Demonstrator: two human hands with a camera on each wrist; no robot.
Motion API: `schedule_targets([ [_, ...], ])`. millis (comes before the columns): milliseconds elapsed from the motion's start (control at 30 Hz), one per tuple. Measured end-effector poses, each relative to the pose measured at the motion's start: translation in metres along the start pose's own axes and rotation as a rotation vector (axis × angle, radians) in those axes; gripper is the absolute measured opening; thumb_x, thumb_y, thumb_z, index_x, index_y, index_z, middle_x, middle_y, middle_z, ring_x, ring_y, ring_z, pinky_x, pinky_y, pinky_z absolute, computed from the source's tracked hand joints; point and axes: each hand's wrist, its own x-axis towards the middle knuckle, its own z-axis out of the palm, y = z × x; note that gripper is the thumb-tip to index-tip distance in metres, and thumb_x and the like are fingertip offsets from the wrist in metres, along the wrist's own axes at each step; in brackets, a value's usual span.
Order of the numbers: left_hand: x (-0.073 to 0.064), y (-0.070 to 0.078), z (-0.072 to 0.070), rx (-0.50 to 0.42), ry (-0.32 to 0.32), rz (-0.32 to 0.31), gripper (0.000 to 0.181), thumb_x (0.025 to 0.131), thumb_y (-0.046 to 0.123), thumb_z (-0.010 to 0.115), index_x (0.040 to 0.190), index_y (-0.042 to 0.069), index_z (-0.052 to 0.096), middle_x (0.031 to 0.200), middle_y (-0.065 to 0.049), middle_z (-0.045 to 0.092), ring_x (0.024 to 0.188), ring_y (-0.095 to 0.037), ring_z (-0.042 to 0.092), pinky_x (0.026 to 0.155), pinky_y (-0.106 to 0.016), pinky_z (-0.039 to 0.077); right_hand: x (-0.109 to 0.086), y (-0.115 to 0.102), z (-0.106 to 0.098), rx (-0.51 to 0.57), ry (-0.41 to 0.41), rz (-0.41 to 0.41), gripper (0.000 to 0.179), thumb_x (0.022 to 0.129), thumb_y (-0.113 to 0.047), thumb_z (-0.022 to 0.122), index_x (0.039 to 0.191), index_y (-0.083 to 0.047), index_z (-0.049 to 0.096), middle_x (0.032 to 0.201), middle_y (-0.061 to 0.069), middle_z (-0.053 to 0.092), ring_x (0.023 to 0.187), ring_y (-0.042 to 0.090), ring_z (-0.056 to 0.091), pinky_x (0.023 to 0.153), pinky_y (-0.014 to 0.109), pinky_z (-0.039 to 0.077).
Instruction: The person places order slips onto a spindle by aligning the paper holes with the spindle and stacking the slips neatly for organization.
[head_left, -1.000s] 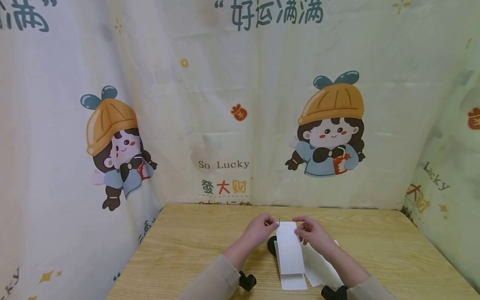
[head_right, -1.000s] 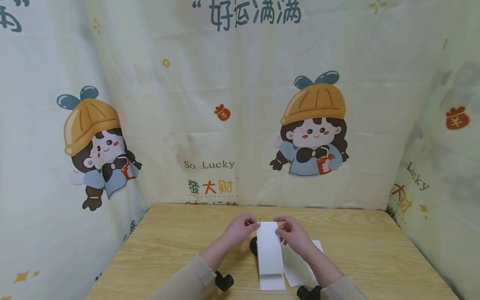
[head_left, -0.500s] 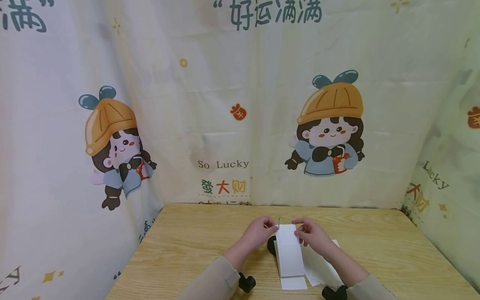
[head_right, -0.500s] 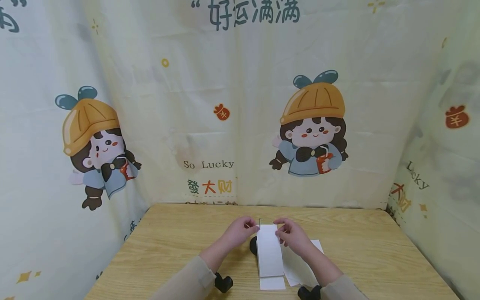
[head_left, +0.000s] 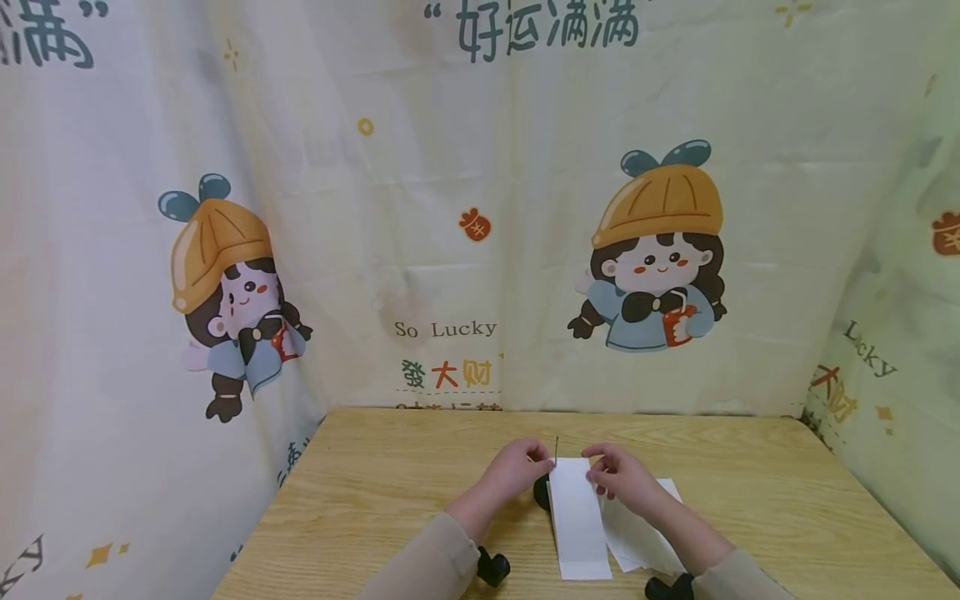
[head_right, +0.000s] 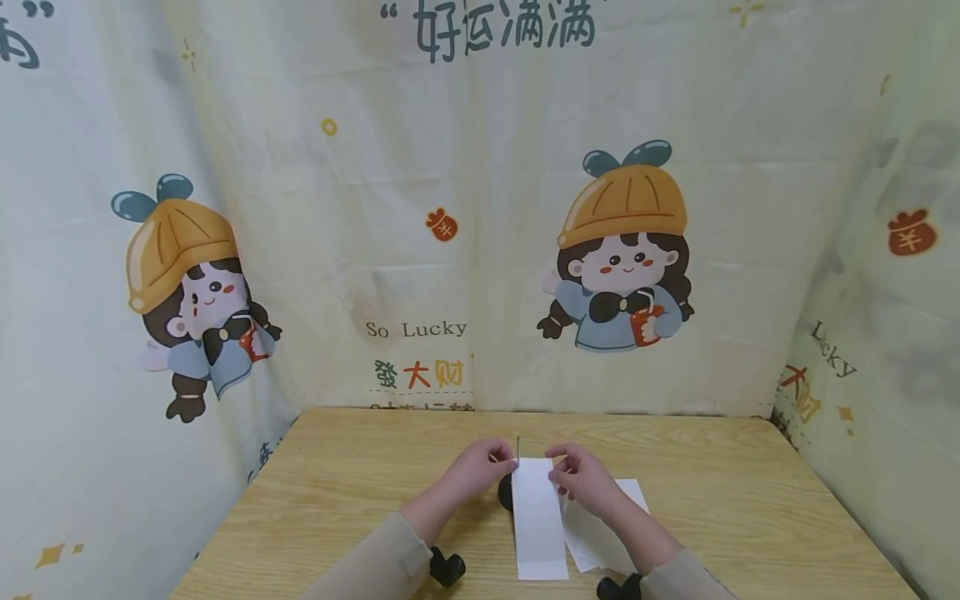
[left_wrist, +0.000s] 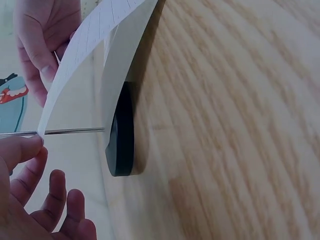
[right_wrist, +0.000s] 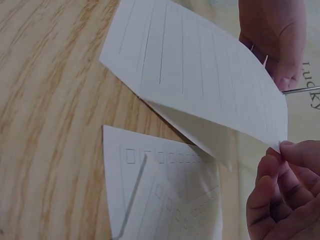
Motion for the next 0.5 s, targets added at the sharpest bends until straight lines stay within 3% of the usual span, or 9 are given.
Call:
schedule_targets([
  [267, -0.0023, -0.0025, 0.0030, 0.022, 0.012, -0.002, 0.014, 0.091, 0.026, 0.073, 0.086, 0.018, 0.062, 0.083, 0.006, 0.057, 0.074, -0.013, 0.051, 0.065, -0.032, 0.044, 0.0005, 0.0063, 0.0047, -0.045, 0.008, 0.024, 0.034, 0.091, -0.006, 0.069, 0.123, -0.001, 0.059, 0.083, 0.007, 0.059, 0.070, 0.022, 0.056, 0.059, 0.032, 0.048],
  [500, -0.0021, -0.0075, 0.0073, 0.022, -0.011, -0.037, 0.015, 0.091, 0.026, 0.073, 0.084, 0.020, 0.062, 0.080, 0.003, 0.057, 0.069, -0.016, 0.052, 0.060, -0.031, 0.043, -0.0009, 0.0101, 0.0079, -0.098, -0.002, -0.013, 0.029, 0.089, -0.003, 0.069, 0.117, -0.001, 0.060, 0.081, 0.006, 0.057, 0.066, 0.020, 0.056, 0.054, 0.030, 0.046],
])
